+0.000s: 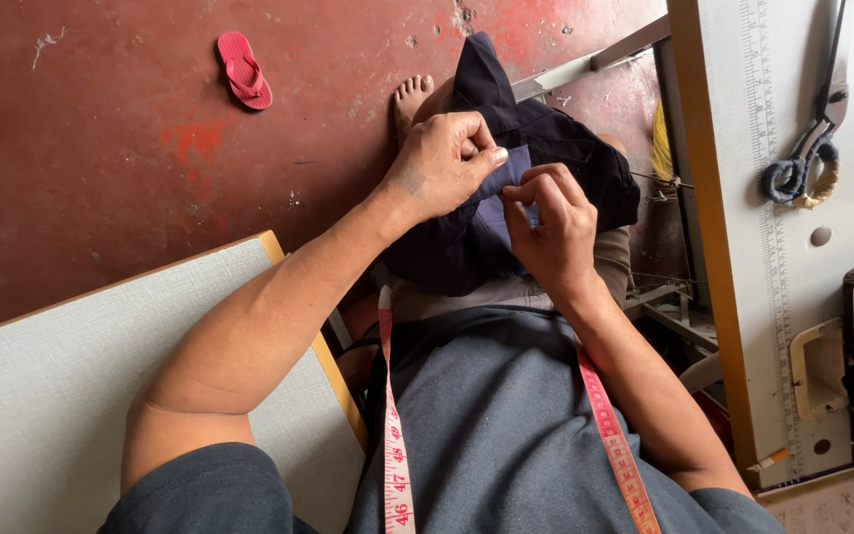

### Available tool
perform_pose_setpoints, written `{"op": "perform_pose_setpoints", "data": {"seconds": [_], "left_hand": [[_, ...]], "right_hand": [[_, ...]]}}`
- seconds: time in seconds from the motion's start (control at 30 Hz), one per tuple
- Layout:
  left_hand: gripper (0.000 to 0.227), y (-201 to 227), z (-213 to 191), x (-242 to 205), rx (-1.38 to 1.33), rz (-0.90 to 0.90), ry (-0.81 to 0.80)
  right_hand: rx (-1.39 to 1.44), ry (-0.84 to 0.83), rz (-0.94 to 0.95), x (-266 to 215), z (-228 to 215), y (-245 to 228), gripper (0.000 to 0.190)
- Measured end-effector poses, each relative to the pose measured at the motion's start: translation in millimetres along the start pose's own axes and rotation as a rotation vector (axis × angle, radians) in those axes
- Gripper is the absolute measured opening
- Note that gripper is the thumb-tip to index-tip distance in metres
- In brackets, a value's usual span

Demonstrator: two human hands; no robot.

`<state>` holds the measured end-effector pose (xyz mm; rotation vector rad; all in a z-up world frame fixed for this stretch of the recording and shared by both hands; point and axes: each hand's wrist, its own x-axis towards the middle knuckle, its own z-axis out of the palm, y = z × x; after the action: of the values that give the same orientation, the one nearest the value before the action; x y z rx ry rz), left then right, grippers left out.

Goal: Trimming loose threads and inspecting the waistband of a pair of pants while sitting on the floor.

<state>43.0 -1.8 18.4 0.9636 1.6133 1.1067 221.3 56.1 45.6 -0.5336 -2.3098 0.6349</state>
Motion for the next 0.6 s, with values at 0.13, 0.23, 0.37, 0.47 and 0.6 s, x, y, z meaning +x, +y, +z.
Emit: {"op": "perform_pose_setpoints", "data": {"seconds": [0.13,0.23,0.37,0.47,0.6], "left_hand": [[0.022,0.0,-5.4,6.6,0.131,0.297,0.137],[0.023,2.8,-6.0,6.7,0.178,0.329,0.157],[0.021,3.0,-6.3,5.1,0.162,0.328,0.165],[0.021,-4.0,-6.8,10.5,0.220,0.346,0.210],[0.022,-7.5,-7.6,12.3,0.284,0.385,0.260]], "right_hand": [[0.044,-0.120,0.204,-3.8,-5.5,-15.5,0.021],[0.086,-0.126,0.247,-2.9,-7.0,-18.1,0.021],[0.210,-0.172,0.351,-1.7,-9.9,-18.7,0.020],[0.251,-0.225,0.369,-0.7,-12.6,-20.8,0.019],[0.323,-0.312,0.357,-3.6,-15.3,-21.6,0.017]]}}
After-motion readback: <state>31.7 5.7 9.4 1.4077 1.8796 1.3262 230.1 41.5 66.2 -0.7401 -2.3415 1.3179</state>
